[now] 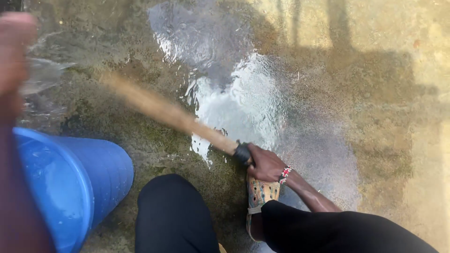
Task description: Scrubbing an outdoor concrete floor using water from a bucket and a hand-held broom.
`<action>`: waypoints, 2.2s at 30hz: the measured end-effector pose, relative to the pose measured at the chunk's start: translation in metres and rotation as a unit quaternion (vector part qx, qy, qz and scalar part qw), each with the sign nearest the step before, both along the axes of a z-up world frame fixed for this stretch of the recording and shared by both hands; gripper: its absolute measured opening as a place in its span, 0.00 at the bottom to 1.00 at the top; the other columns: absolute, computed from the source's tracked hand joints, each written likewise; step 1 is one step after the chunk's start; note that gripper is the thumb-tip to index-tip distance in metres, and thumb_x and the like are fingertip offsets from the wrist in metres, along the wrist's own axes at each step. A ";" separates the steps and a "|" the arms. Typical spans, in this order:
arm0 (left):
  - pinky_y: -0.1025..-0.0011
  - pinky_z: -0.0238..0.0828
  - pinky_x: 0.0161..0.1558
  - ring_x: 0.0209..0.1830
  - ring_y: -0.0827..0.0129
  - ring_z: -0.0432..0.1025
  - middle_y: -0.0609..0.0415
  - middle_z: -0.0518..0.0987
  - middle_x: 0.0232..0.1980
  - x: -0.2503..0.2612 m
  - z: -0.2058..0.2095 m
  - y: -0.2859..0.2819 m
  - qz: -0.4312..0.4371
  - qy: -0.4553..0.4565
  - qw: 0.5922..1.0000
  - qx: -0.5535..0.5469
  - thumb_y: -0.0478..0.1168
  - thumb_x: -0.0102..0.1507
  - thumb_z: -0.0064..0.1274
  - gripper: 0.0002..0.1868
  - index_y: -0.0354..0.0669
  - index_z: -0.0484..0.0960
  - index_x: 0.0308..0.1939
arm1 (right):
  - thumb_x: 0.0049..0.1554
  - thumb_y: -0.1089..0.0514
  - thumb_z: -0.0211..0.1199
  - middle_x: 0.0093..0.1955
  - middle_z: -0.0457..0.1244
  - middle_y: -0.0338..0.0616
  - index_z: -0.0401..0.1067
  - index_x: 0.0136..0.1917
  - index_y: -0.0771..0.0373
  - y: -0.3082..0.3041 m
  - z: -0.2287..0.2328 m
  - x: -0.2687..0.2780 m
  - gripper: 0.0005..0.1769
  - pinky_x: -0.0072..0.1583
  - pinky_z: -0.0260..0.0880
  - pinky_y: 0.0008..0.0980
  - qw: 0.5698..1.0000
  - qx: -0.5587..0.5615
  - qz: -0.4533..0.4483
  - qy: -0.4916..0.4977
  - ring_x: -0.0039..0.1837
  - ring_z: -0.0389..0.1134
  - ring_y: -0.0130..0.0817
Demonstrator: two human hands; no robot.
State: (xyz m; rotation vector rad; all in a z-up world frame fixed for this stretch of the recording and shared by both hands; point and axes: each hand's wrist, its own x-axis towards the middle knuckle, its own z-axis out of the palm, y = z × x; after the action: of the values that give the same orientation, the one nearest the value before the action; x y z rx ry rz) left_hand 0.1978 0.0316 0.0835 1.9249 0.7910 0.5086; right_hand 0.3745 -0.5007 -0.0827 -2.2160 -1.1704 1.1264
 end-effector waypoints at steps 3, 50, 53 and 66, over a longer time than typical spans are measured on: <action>0.57 0.71 0.57 0.58 0.61 0.67 0.48 0.66 0.62 0.091 0.025 -0.075 0.039 0.013 0.991 0.126 0.63 0.69 0.63 0.34 0.48 0.66 0.65 | 0.53 0.17 0.52 0.42 0.64 0.45 0.65 0.62 0.56 0.005 0.026 -0.010 0.45 0.34 0.69 0.34 0.965 -0.161 0.159 -0.136 0.31 0.62 0.30; 0.57 0.74 0.53 0.46 0.52 0.80 0.42 0.85 0.46 0.111 -0.153 -0.108 0.021 0.257 0.965 0.034 0.51 0.61 0.65 0.17 0.42 0.87 0.43 | 0.63 0.34 0.64 0.48 0.68 0.61 0.61 0.66 0.66 0.088 -0.031 0.243 0.37 0.51 0.71 0.50 0.890 -0.117 -0.356 -0.261 0.49 0.70 0.56; 0.57 0.74 0.52 0.45 0.53 0.80 0.43 0.85 0.45 0.113 -0.152 -0.110 0.017 0.277 0.960 0.026 0.51 0.62 0.65 0.17 0.42 0.87 0.43 | 0.57 0.53 0.61 0.53 0.64 0.62 0.47 0.79 0.57 0.106 0.007 0.195 0.41 0.42 0.73 0.47 0.924 -0.062 -0.269 -0.265 0.42 0.69 0.51; 0.57 0.74 0.51 0.45 0.53 0.80 0.45 0.86 0.45 0.112 -0.173 -0.106 -0.010 0.277 0.960 0.032 0.53 0.62 0.65 0.18 0.43 0.87 0.44 | 0.58 0.55 0.61 0.53 0.69 0.63 0.52 0.80 0.55 0.103 -0.083 0.302 0.40 0.58 0.73 0.53 0.868 -0.064 -0.413 -0.268 0.54 0.72 0.60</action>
State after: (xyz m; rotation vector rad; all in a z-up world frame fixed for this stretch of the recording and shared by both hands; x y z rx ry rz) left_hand 0.3101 -0.0745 -0.0896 2.1625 1.1145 -0.0337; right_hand 0.6767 -0.3974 -0.1662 -2.7764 -0.1788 0.2358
